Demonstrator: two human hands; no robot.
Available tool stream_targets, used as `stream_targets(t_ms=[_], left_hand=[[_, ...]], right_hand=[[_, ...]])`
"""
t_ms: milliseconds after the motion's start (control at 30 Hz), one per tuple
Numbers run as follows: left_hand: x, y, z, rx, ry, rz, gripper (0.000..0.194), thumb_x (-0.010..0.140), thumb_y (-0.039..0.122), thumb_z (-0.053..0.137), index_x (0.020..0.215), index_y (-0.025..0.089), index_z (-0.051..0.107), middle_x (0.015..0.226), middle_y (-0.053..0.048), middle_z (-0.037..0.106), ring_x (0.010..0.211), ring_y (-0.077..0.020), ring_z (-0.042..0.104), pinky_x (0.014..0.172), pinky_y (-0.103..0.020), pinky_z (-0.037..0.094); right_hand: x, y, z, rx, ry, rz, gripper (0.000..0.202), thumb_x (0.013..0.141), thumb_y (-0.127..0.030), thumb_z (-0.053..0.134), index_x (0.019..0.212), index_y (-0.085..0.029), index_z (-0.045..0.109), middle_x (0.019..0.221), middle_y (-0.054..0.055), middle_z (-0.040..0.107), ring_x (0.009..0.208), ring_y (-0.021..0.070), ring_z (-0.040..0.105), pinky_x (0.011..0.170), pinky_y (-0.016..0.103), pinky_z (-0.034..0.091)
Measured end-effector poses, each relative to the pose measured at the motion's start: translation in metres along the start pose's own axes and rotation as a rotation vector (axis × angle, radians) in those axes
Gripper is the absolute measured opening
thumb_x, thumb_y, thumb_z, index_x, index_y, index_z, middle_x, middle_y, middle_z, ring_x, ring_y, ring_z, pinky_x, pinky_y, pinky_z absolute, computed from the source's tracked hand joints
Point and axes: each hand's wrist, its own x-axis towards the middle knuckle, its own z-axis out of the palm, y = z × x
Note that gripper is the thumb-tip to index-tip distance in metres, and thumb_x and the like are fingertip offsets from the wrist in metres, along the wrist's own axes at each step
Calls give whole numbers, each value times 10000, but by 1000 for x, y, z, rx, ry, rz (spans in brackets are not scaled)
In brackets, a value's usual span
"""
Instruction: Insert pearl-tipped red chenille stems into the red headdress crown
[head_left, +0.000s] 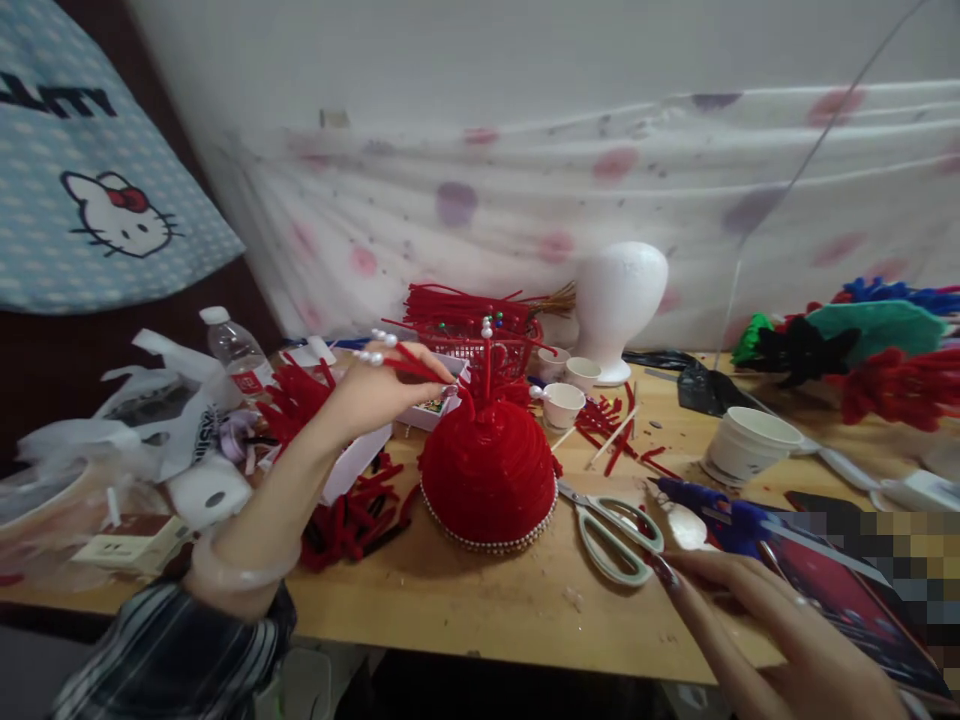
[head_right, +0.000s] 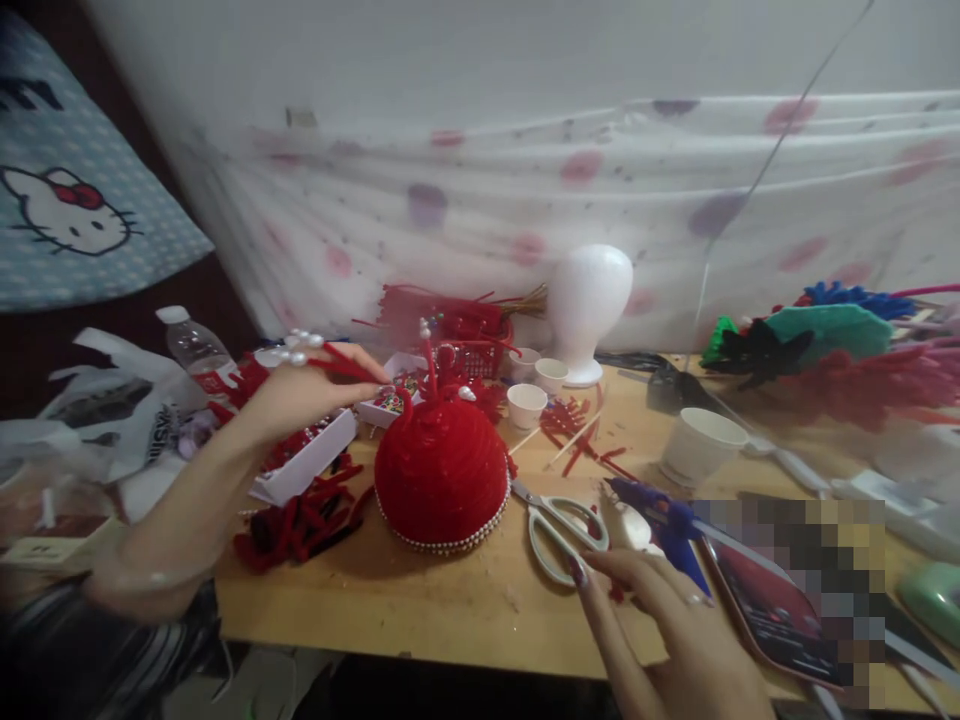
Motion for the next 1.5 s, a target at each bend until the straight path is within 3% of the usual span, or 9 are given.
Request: stream_targets(t_ms=[67, 167, 533, 733, 967, 1267, 1400, 1500], left_hand=[[16, 4, -2, 16, -109, 20, 75, 694, 123, 681, 719, 182, 720, 738, -3, 730, 720, -144, 663, 717, -273, 507], [34, 5, 0, 7, -241, 81, 82, 665, 105, 681, 710, 159, 724, 728, -19, 731, 710, -148, 661, 698, -277, 500], [59, -6, 16, 0, -428, 242, 146, 638, 52, 634, 704, 141, 728, 707, -25, 725, 683, -138, 644, 684, -266, 488], [64, -4, 19, 80, -466, 282, 150, 637, 57, 628, 701, 148, 729, 730, -23, 727, 714, -145, 632, 688, -265, 459], [64, 0, 23, 191, -466, 301, 121, 631, 92, 594, 657, 146, 698, 597, 1, 648, 611, -131, 562, 600, -257, 385], [62, 10, 25, 340, -461, 331, 123, 657, 136, 577, 681, 133, 697, 602, 4, 644, 590, -113, 528, 574, -240, 340], [63, 6, 27, 339, -459, 332, 117, 650, 130, 577, 672, 138, 692, 584, 8, 631, 579, -114, 518, 561, -237, 330], [63, 6, 27, 331, -463, 322, 122, 636, 112, 594, 683, 140, 702, 609, 1, 663, 604, -126, 553, 586, -237, 353]], right_hand=[[11, -17, 5, 59, -8, 2, 302, 848, -501, 564, 928, -244, 700, 927, 65, 732, 750, 199, 698, 399, 194, 527], [17, -21, 10, 76, -36, 1, 277, 842, -485, 579, 930, -253, 702, 923, 54, 733, 733, 188, 695, 418, 185, 538], [16, -6, 17, -41, -91, -59, 246, 873, -464, 543, 890, -269, 692, 855, 10, 732, 707, 162, 677, 550, 195, 556], [17, -3, 18, -54, -95, -73, 250, 886, -449, 532, 878, -253, 686, 868, 21, 727, 742, 167, 681, 597, 203, 555], [14, 0, 15, -33, -107, -32, 285, 879, -475, 534, 891, -238, 691, 882, 45, 728, 721, 185, 676, 550, 217, 549], [13, 5, 17, -25, -118, 23, 304, 878, -491, 537, 918, -240, 704, 858, 48, 734, 692, 193, 681, 530, 233, 545], [17, 1, 16, -25, -93, -40, 251, 887, -447, 543, 869, -243, 687, 822, 30, 722, 680, 176, 668, 530, 222, 521], [28, -17, 16, 37, -62, -133, 216, 917, -381, 519, 852, -231, 660, 820, 32, 697, 710, 166, 658, 565, 225, 509]])
